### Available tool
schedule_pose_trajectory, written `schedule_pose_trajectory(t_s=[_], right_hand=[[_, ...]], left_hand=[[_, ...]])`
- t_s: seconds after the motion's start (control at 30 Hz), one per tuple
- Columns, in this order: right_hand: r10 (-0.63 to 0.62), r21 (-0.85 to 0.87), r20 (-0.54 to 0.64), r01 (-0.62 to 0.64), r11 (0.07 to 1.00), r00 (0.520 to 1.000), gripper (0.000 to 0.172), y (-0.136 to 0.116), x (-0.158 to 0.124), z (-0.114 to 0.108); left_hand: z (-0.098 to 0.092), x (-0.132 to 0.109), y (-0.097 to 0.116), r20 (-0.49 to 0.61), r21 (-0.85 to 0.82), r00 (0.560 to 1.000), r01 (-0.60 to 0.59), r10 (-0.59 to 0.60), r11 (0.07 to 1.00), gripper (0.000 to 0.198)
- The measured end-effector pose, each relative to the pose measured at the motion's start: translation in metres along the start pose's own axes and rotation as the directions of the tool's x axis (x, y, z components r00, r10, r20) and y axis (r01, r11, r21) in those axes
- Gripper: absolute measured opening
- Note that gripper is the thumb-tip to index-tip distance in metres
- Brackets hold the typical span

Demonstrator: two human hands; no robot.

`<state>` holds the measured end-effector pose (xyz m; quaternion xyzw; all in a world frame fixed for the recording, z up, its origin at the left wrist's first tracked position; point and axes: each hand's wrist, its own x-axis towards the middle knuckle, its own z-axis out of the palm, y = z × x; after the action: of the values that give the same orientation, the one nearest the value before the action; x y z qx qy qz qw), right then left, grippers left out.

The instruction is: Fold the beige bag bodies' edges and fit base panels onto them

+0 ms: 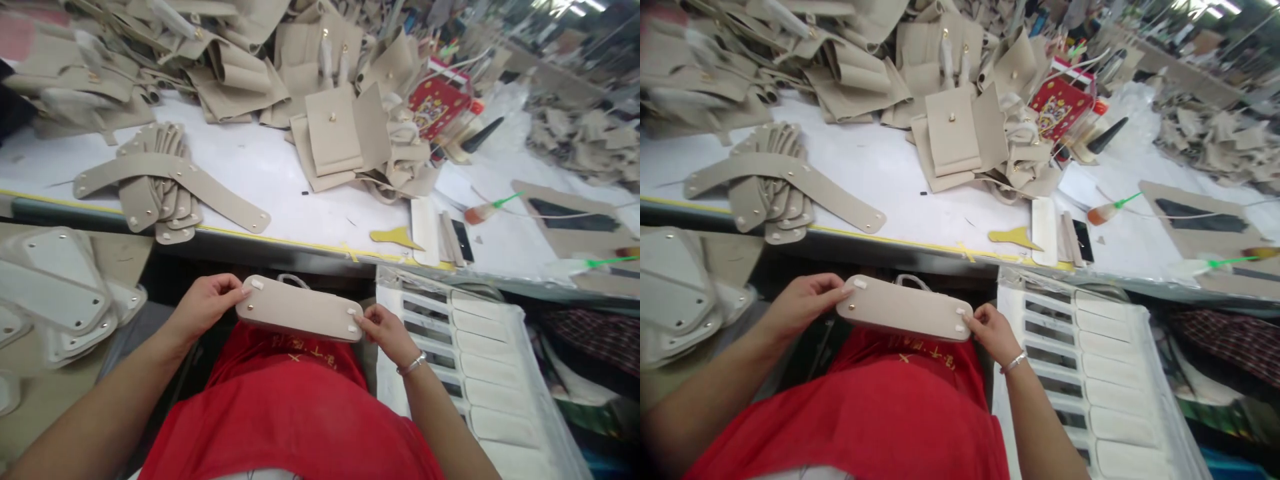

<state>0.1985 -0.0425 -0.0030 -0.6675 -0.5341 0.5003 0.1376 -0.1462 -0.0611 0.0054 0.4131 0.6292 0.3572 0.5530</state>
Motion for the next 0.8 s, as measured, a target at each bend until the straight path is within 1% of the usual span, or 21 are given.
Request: schedule_pose_trajectory(t_s=[0.03, 0.1, 0.23, 0.3, 0.37, 0.4, 0.43, 0.47, 0.5, 0.53, 0.57, 0.6, 0.63, 0.67, 0.7, 0.73, 0.8], right_hand=[[0.001, 0.014, -0.008, -0.001, 1.000, 1.000, 0.036, 0.001, 0.000, 0.000], [0.001, 0.029, -0.018, 0.000, 1.000, 1.000, 0.036, 0.002, -0.001, 0.001], [-0.004, 0.032, -0.020, 0.004, 0.999, 1.000, 0.036, 0.004, -0.001, 0.001], [0.007, 0.025, 0.001, -0.007, 1.000, 1.000, 0.036, 0.004, 0.000, -0.002], [0.006, -0.019, 0.032, -0.005, 1.000, 0.999, 0.036, 0.003, 0.000, -0.007], [-0.012, -0.066, 0.026, 0.014, 0.998, 1.000, 0.035, 0.001, 0.000, -0.008], [-0.048, -0.131, -0.005, 0.047, 0.990, 0.999, 0.035, -0.003, 0.000, -0.009], [-0.111, -0.207, -0.055, 0.097, 0.973, 0.992, 0.035, -0.008, 0.000, -0.007], [-0.202, -0.292, -0.103, 0.165, 0.942, 0.974, 0.037, -0.016, 0.000, -0.003], [-0.314, -0.378, -0.126, 0.247, 0.892, 0.941, 0.041, -0.027, 0.001, 0.004], [-0.429, -0.457, -0.104, 0.340, 0.822, 0.897, 0.046, -0.039, 0.003, 0.015], [-0.534, -0.516, -0.040, 0.440, 0.735, 0.845, 0.053, -0.052, 0.004, 0.029], [-0.612, -0.552, 0.061, 0.537, 0.638, 0.789, 0.060, -0.066, 0.006, 0.045], [-0.651, -0.568, 0.160, 0.609, 0.554, 0.742, 0.068, -0.079, 0.009, 0.063], [-0.665, -0.575, 0.238, 0.655, 0.491, 0.708, 0.074, -0.091, 0.012, 0.082], [-0.657, -0.581, 0.304, 0.680, 0.446, 0.690, 0.079, -0.101, 0.016, 0.099], [-0.622, -0.599, 0.379, 0.694, 0.400, 0.685, 0.084, -0.113, 0.023, 0.128]], left_hand=[[0.000, 0.002, -0.002, -0.007, 0.050, 1.000, 0.007, -0.007, 0.999, 0.030], [0.000, 0.005, -0.008, -0.011, 0.096, 0.999, 0.041, -0.040, 0.995, 0.032], [0.004, 0.006, -0.022, -0.032, 0.113, 0.996, 0.085, -0.082, 0.990, 0.032], [0.004, 0.006, -0.026, -0.037, 0.121, 0.995, 0.093, -0.089, 0.988, 0.032], [0.003, 0.006, -0.026, -0.037, 0.133, 0.995, 0.092, -0.087, 0.987, 0.032], [0.002, 0.006, -0.026, -0.035, 0.142, 0.996, 0.086, -0.082, 0.986, 0.032], [0.001, 0.006, -0.026, -0.031, 0.154, 0.997, 0.079, -0.075, 0.985, 0.032], [0.000, 0.006, -0.025, -0.028, 0.168, 0.997, 0.071, -0.067, 0.983, 0.032], [-0.001, 0.007, -0.025, -0.027, 0.179, 0.998, 0.065, -0.061, 0.982, 0.032], [-0.002, 0.007, -0.025, -0.029, 0.187, 0.998, 0.061, -0.056, 0.980, 0.032], [-0.002, 0.008, -0.025, -0.031, 0.189, 0.998, 0.059, -0.054, 0.980, 0.032], [-0.003, 0.009, -0.025, -0.035, 0.187, 0.998, 0.060, -0.055, 0.980, 0.032], [-0.003, 0.009, -0.025, -0.037, 0.182, 0.998, 0.062, -0.056, 0.981, 0.032], [-0.003, 0.010, -0.026, -0.037, 0.175, 0.998, 0.062, -0.056, 0.983, 0.032], [-0.004, 0.011, -0.026, -0.032, 0.167, 0.998, 0.059, -0.054, 0.984, 0.033], [-0.004, 0.012, -0.027, -0.025, 0.158, 0.998, 0.053, -0.050, 0.986, 0.033], [-0.006, 0.013, -0.028, -0.004, 0.143, 0.999, 0.038, -0.038, 0.989, 0.033]])
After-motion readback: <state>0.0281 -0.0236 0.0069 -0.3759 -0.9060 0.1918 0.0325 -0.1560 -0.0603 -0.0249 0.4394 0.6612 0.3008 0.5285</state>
